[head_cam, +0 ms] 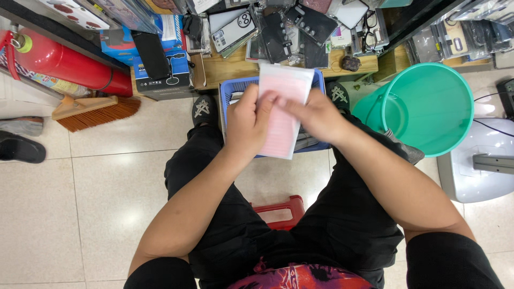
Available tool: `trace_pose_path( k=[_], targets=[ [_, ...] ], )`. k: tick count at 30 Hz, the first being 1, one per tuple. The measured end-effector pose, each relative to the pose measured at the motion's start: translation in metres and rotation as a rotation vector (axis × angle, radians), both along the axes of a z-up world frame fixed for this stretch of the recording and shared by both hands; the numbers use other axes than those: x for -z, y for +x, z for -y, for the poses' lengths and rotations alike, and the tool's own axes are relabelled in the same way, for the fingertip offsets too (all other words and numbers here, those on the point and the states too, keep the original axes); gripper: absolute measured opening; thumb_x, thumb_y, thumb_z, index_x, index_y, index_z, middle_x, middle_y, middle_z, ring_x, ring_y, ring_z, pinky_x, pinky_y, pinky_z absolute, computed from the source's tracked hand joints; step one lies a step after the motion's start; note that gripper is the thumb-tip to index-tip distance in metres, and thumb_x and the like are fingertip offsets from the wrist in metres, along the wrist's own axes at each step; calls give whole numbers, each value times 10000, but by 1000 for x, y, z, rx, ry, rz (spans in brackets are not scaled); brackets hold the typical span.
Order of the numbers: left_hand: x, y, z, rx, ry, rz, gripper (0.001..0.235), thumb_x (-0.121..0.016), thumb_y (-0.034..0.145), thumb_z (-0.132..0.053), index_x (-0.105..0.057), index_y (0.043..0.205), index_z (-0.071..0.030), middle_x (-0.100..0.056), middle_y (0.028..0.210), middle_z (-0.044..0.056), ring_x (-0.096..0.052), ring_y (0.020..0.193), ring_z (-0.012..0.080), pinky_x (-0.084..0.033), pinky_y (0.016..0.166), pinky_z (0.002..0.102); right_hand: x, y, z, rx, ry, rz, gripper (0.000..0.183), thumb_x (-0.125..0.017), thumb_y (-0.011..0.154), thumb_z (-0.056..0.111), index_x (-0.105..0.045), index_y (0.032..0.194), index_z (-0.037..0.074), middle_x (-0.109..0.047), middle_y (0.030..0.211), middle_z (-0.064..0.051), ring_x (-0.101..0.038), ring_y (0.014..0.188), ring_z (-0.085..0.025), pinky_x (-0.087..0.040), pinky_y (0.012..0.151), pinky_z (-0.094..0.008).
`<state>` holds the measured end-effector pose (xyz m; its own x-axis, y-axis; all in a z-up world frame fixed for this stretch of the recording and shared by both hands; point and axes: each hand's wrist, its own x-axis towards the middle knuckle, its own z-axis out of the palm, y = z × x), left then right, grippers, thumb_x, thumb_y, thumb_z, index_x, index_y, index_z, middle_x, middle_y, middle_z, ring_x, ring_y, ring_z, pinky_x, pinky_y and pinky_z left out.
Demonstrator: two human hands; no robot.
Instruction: The person sits on a low stool and sorts through a blue basket of packaged screen protectors. They pick up black and orange packages, turn them over to view both sides, and place them back into the basket. They also handle a stack of white and pink packets, fanning them out before returning them to the basket.
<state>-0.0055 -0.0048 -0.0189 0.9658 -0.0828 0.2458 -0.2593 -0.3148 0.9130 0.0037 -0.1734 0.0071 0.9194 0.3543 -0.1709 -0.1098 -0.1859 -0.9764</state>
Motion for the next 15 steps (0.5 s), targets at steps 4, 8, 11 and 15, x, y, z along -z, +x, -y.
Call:
trace_pose_path(
  k=[4, 8, 11, 15],
  targets=[
    [4, -2, 5, 13, 42, 16, 351, -572, 986, -343, -470, 740, -114, -485, 490, 130, -545, 457, 282, -445, 491, 310, 48, 11, 24, 164, 97, 90, 362, -552, 1018, 336, -744, 867, 69, -694, 761, -92, -667, 718, -179, -553, 785, -346],
    [5, 4, 3, 54, 161, 81, 335, -549, 989, -315, -420, 763, -103, -457, 514, 107, -519, 473, 300, -389, 491, 369, 46, 17, 22, 282, 170, 165, 353, -535, 1043, 321, -570, 760, 114, -521, 692, -19, -491, 653, -128, -391, 654, -276],
    [11, 9, -2, 75, 217, 76, 316, -501, 1001, -314, -385, 798, -101, -435, 561, 69, -448, 496, 249, -329, 513, 395, 32, 17, 9, 374, 233, 125, 299, -583, 987, 313, -543, 740, 149, -423, 630, 77, -343, 594, -31, -249, 519, -222],
    [20, 17, -3, -28, 246, 69, 319, -439, 1012, -354, -376, 827, -102, -498, 608, 91, -492, 524, 271, -336, 517, 421, 39, 20, 3, 306, 472, -69, 203, -691, 904, 256, -655, 870, 59, -594, 760, 8, -574, 718, -95, -550, 653, -254]
  ],
)
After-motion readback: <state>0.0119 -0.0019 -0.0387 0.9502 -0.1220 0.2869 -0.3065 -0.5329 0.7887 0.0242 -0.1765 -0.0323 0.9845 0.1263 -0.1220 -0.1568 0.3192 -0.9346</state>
